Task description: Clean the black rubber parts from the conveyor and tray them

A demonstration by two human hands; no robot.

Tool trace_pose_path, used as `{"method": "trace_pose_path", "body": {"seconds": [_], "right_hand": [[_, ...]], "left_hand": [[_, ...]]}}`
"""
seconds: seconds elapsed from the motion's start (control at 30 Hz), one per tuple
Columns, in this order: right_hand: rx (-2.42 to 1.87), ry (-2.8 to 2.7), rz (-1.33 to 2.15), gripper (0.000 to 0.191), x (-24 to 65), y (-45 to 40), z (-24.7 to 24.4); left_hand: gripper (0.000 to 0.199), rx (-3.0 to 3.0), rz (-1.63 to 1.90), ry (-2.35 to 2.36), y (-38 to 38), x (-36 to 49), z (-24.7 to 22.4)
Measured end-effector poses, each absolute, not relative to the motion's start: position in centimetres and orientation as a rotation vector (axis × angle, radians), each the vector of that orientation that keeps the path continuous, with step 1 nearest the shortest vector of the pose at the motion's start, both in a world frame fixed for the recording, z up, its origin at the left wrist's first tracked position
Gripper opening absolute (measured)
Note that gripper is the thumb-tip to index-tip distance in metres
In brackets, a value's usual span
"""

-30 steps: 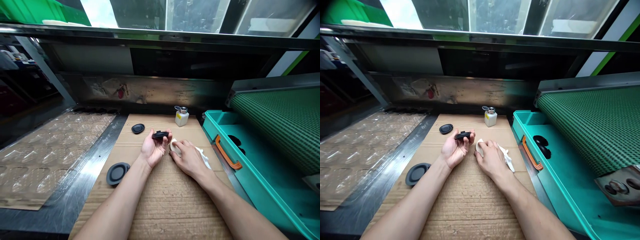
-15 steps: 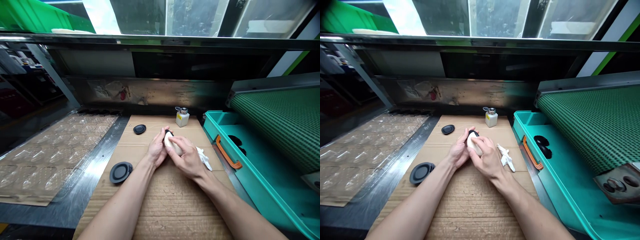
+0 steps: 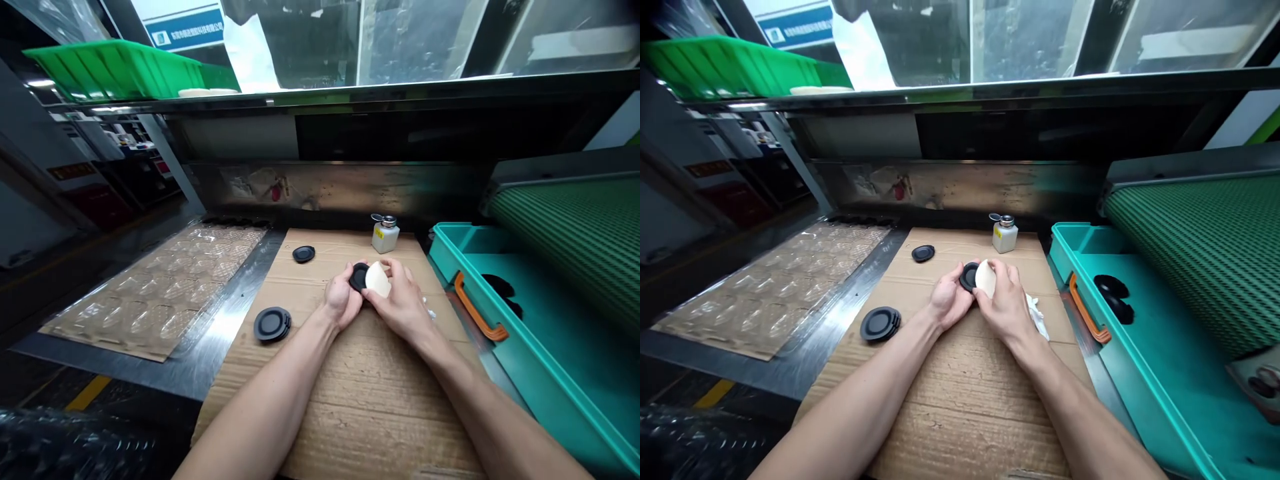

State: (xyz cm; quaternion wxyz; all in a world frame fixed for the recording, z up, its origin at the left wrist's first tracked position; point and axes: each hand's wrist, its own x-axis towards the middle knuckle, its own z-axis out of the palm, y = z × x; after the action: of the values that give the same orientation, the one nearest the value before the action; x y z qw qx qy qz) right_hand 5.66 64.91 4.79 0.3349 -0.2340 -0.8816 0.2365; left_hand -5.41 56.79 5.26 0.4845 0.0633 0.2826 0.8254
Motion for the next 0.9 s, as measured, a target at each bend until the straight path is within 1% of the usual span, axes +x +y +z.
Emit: {"method": "trace_pose_path", "body": {"seconds": [0.03, 0.07, 0.17, 0.23, 0.33, 0.4, 0.53, 0.63, 0.8, 0.9], "right_hand": [[-0.665, -2.306, 0.669, 0.059, 5.7, 64.7, 4.9], [-0.701, -2.326, 0.714, 0.059, 5.6, 64.5, 5.1], [-0.641, -2.421, 0.760, 0.042, 5.1, 63.6, 5.5], [-0.634, -2.409, 0.683, 0.034, 4.6, 63.4, 5.8], [-0.833, -2.387, 0.514, 0.029, 4.3, 63.4, 6.2], [-0.912, -2.451, 0.469, 0.029, 4.4, 63.3, 6.5], [-0.850, -2.502, 0.459, 0.034, 4.5, 62.8, 7.1], [-0.966, -2.487, 0.375, 0.030, 4.3, 63.0, 7.2], [-0.857, -2.520, 0.404, 0.033, 4.6, 63.3, 7.0], [-0.931, -2.500, 0.373, 0.032, 4.7, 63.3, 6.9]], "left_hand": [[0.029, 0.155, 2.027, 0.691, 56.9, -5.2, 5.2], [0.029, 0.158, 2.037, 0.700, 56.9, -5.0, 5.0], [0.028, 0.198, 2.029, 0.738, 57.1, -4.5, 4.5], [0.028, 0.248, 2.020, 0.724, 57.2, -4.3, 4.3], [0.029, 0.277, 2.016, 0.696, 57.3, -4.1, 4.2], [0.028, 0.260, 2.019, 0.727, 57.4, -4.2, 4.3], [0.030, 0.282, 1.992, 0.710, 57.4, -4.3, 4.6], [0.031, 0.290, 2.022, 0.688, 57.4, -4.3, 4.8], [0.030, 0.273, 2.034, 0.743, 57.4, -4.2, 4.9], [0.032, 0.272, 2.014, 0.715, 57.4, -4.3, 5.0]]}}
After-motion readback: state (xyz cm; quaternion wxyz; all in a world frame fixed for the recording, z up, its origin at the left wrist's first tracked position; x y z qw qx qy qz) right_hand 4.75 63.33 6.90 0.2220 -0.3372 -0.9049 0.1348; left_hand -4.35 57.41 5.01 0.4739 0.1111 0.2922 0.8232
